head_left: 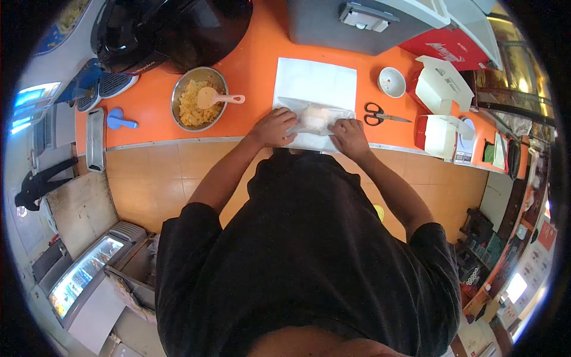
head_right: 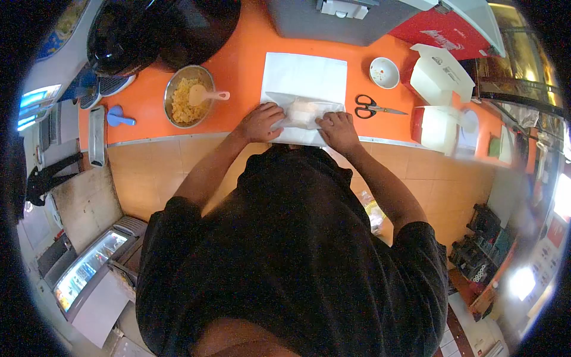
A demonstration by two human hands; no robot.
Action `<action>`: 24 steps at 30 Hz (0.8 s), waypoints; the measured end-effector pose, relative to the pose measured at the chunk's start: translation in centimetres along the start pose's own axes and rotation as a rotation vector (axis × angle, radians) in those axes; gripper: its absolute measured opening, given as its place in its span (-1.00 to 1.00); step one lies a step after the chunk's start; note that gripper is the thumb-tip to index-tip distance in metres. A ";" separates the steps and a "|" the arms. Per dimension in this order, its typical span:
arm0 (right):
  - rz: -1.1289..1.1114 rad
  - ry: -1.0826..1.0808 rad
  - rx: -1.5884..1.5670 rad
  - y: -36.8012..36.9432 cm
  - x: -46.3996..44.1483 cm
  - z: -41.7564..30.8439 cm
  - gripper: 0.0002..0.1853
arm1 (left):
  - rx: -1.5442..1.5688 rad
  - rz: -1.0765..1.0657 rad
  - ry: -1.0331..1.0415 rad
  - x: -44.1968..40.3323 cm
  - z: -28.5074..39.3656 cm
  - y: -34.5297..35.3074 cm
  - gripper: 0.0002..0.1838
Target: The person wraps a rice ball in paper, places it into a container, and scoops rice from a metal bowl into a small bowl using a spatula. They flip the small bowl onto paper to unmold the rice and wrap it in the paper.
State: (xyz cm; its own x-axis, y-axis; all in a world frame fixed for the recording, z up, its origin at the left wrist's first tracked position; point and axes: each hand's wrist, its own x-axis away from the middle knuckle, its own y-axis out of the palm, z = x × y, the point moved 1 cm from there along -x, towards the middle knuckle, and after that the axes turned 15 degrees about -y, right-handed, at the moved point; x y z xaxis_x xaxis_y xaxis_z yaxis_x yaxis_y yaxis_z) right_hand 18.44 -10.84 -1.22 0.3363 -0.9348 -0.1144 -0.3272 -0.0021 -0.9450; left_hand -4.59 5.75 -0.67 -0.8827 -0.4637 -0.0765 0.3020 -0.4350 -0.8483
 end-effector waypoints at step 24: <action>-0.233 0.390 -0.465 -1.9 -5.0 4.2 -0.66 | 0.191 -0.447 -0.513 -6.6 -2.1 0.3 -0.69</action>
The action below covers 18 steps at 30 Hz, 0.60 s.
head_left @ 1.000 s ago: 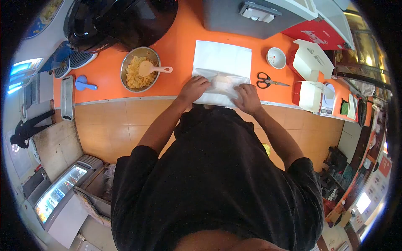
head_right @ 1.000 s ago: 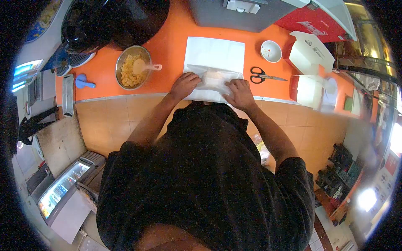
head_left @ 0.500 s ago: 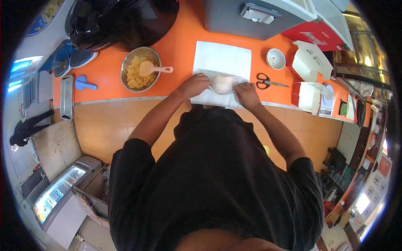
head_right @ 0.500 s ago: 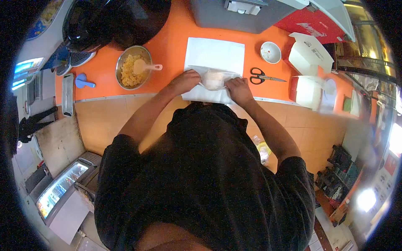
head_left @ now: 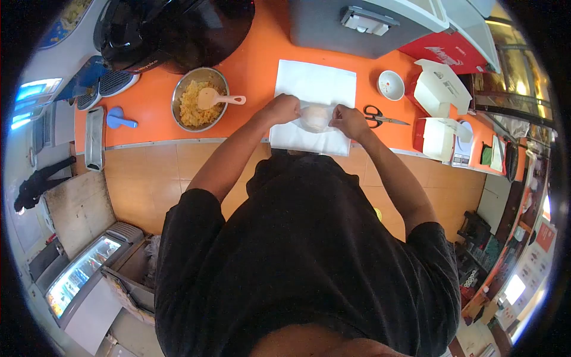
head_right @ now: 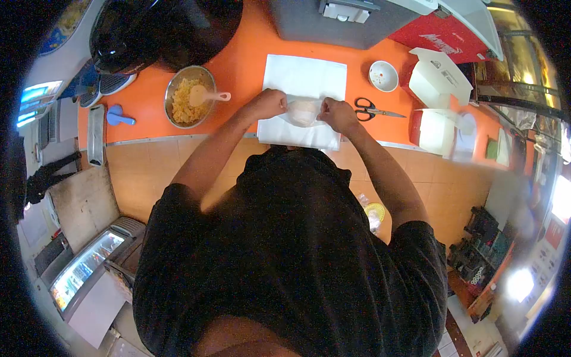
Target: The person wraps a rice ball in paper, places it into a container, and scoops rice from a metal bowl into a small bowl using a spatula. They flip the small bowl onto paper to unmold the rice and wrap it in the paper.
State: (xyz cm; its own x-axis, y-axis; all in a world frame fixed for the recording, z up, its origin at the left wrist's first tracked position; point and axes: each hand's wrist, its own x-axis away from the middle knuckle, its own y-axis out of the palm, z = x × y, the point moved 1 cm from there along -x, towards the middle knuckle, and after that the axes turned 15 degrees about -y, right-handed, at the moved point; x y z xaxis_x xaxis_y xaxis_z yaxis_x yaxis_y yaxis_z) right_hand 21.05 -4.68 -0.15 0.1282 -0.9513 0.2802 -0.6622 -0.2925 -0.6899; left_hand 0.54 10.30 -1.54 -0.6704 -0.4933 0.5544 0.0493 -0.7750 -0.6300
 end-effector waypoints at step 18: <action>-0.029 -0.117 0.240 -0.7 -1.5 -0.5 -0.59 | -0.368 0.050 -0.217 -3.4 3.4 -0.2 -0.78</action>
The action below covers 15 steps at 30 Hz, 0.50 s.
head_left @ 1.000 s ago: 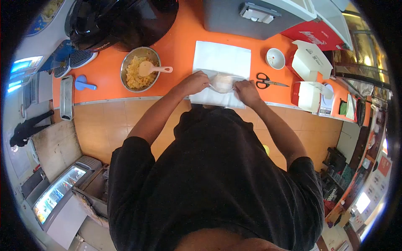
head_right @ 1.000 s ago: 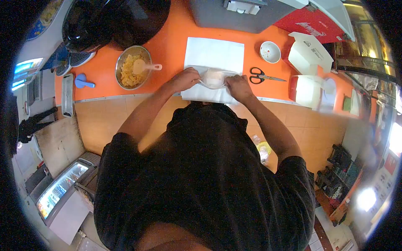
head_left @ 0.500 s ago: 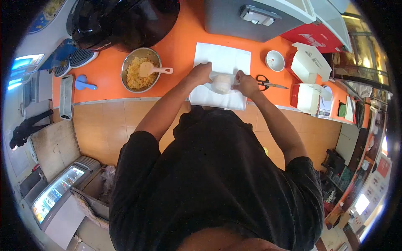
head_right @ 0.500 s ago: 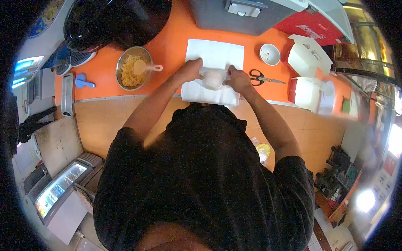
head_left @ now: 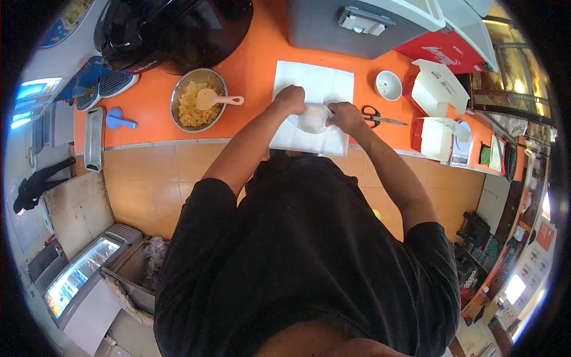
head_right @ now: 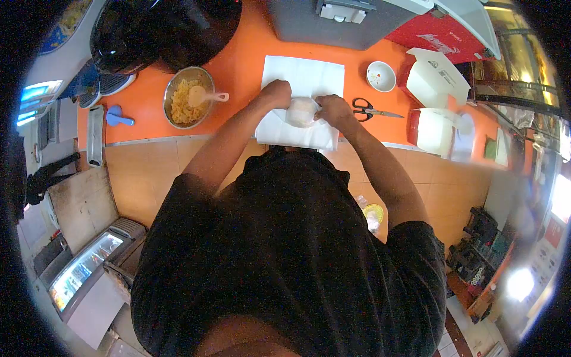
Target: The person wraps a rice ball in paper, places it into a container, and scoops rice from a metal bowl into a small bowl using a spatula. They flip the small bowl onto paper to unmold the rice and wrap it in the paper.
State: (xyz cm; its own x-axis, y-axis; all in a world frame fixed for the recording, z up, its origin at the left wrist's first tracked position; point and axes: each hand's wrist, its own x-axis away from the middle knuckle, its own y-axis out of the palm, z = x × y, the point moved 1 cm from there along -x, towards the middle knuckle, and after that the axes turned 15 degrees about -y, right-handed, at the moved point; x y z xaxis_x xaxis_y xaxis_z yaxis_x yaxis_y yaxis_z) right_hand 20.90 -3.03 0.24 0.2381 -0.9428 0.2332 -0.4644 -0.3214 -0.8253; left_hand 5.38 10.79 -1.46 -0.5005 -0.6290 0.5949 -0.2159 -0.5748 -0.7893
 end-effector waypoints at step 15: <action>0.477 -0.061 0.155 5.9 5.2 -3.6 -0.72 | 0.627 0.260 -0.078 3.9 -1.3 3.5 -0.93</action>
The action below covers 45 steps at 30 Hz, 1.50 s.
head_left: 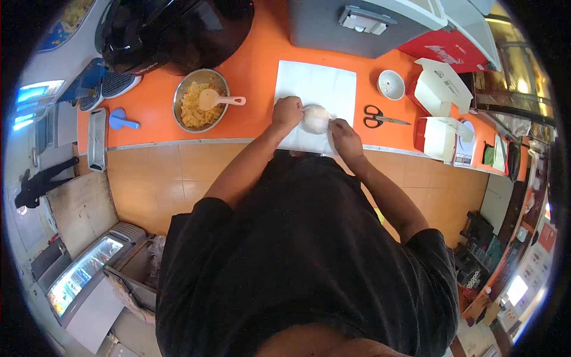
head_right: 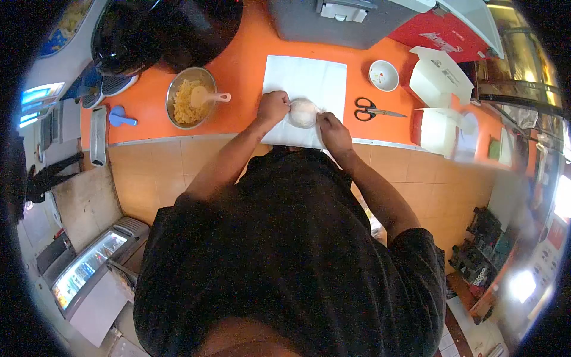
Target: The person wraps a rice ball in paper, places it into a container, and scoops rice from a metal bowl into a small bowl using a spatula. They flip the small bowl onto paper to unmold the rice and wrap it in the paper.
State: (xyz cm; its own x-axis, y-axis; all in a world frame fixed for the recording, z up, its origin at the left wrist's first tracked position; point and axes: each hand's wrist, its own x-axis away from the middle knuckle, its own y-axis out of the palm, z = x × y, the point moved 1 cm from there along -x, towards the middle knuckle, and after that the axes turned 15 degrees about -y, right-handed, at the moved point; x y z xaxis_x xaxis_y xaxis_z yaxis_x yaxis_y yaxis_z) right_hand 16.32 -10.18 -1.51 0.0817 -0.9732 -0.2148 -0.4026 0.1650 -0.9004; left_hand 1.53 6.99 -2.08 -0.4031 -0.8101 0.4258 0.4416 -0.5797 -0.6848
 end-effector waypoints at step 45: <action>0.209 0.856 -0.825 1.3 -5.9 -4.2 -0.21 | -0.185 -0.227 0.331 2.8 1.6 -2.3 -0.26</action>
State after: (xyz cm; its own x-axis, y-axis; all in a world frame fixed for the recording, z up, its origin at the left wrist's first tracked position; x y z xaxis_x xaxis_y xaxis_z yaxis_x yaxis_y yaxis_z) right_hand 11.46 -4.90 0.16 -0.5595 -0.7824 0.2735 -0.8226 0.4838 -0.2988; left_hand 0.68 5.94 1.59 -0.7215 -0.5747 0.3862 0.1733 -0.6899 -0.7028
